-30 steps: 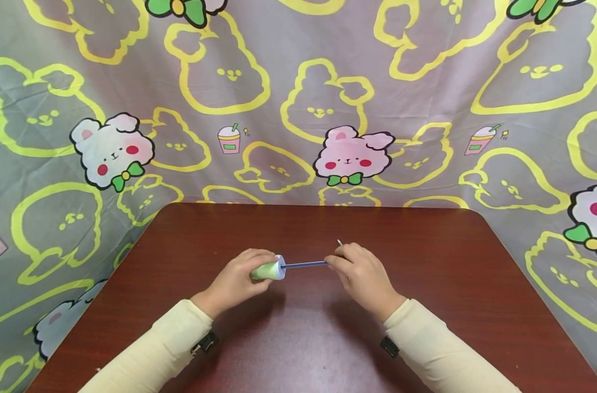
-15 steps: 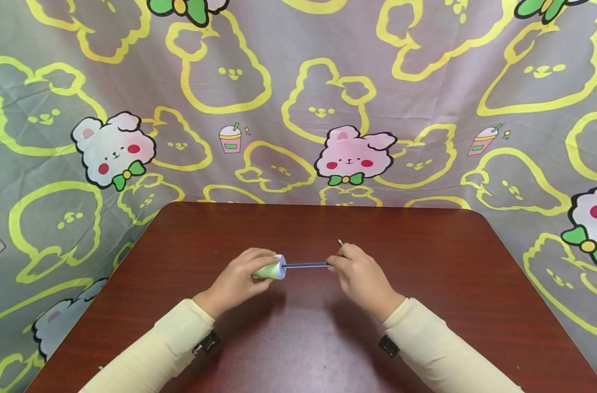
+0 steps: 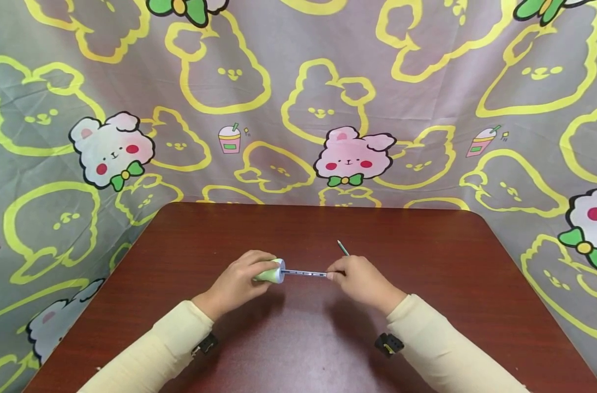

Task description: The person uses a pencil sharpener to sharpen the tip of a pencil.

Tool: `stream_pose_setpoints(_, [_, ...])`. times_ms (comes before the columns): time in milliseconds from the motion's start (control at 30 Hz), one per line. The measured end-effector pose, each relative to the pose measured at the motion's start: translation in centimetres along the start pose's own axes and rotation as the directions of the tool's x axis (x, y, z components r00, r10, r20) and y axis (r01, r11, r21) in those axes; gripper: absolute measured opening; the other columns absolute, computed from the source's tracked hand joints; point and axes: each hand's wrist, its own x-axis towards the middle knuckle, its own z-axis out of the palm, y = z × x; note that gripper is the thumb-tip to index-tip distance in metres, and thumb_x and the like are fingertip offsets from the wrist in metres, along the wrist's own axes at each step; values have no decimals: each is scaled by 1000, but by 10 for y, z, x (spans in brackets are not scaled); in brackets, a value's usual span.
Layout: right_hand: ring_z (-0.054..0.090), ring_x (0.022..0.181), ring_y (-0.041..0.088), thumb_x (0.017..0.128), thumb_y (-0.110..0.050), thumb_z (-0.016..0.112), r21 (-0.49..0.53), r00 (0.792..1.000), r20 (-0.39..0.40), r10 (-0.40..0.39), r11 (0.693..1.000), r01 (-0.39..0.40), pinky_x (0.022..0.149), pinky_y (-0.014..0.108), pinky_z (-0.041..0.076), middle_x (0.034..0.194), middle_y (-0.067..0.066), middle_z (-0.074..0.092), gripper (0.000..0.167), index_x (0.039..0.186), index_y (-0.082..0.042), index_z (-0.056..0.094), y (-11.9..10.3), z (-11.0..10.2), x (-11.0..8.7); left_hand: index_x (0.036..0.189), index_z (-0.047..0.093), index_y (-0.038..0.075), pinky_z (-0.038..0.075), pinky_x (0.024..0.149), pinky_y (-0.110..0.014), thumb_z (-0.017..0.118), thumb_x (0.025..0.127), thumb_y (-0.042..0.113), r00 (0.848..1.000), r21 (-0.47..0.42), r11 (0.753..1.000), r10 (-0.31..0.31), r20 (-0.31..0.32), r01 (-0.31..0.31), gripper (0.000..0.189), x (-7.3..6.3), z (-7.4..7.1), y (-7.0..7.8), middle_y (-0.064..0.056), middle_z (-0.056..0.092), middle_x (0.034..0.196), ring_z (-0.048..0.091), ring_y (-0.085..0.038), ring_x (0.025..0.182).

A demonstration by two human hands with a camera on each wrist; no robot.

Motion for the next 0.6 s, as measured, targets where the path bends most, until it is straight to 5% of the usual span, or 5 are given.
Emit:
stream_pose_setpoints(100, [56, 76, 11, 88, -14, 69, -99, 991, -109, -78, 993, 67, 66, 31, 48, 92, -1, 67, 19, 104, -6, 72, 4, 6, -1, 109, 70, 8, 53, 85, -31, 80, 67, -1, 999, -19, 999, -50, 5, 50, 44, 1, -1, 0, -6, 65, 110, 60, -22, 104])
stream_pose_setpoints(167, [59, 77, 13, 84, -14, 74, -207, 957, -203, -205, 965, 162, 67, 34, 50, 91, 0, 66, 24, 106, -7, 72, 8, 9, -1, 111, 70, 8, 52, 86, -32, 80, 68, 0, 996, -30, 996, -84, 14, 84, 45, 2, -3, 0, -5, 65, 110, 60, -21, 104])
stream_pose_setpoints(300, [63, 78, 15, 74, -8, 80, -428, 785, -362, -503, 838, 339, 67, 36, 52, 86, -1, 67, 26, 98, -9, 72, 18, 13, 0, 111, 69, 8, 51, 87, -33, 79, 69, 2, 988, -57, 987, -147, 38, 149, 44, 2, -6, 1, -4, 66, 111, 60, -20, 105])
stream_pose_setpoints(400, [63, 75, 16, 83, -10, 74, -492, 665, -395, -633, 758, 429, 65, 35, 52, 83, -1, 66, 10, 92, -8, 71, 24, 14, 2, 111, 69, 9, 52, 86, -33, 80, 69, 2, 983, -84, 980, -178, 52, 182, 44, 2, -9, 2, -3, 66, 111, 60, -20, 105])
stream_pose_setpoints(600, [60, 71, 18, 103, -28, 43, -538, 581, -409, -704, 700, 470, 61, 34, 49, 81, 1, 64, 36, 92, -5, 70, 24, 17, 4, 111, 69, 9, 52, 86, -33, 81, 69, 3, 978, -127, 970, -203, 55, 208, 44, 3, -12, 4, -3, 66, 111, 60, -20, 104])
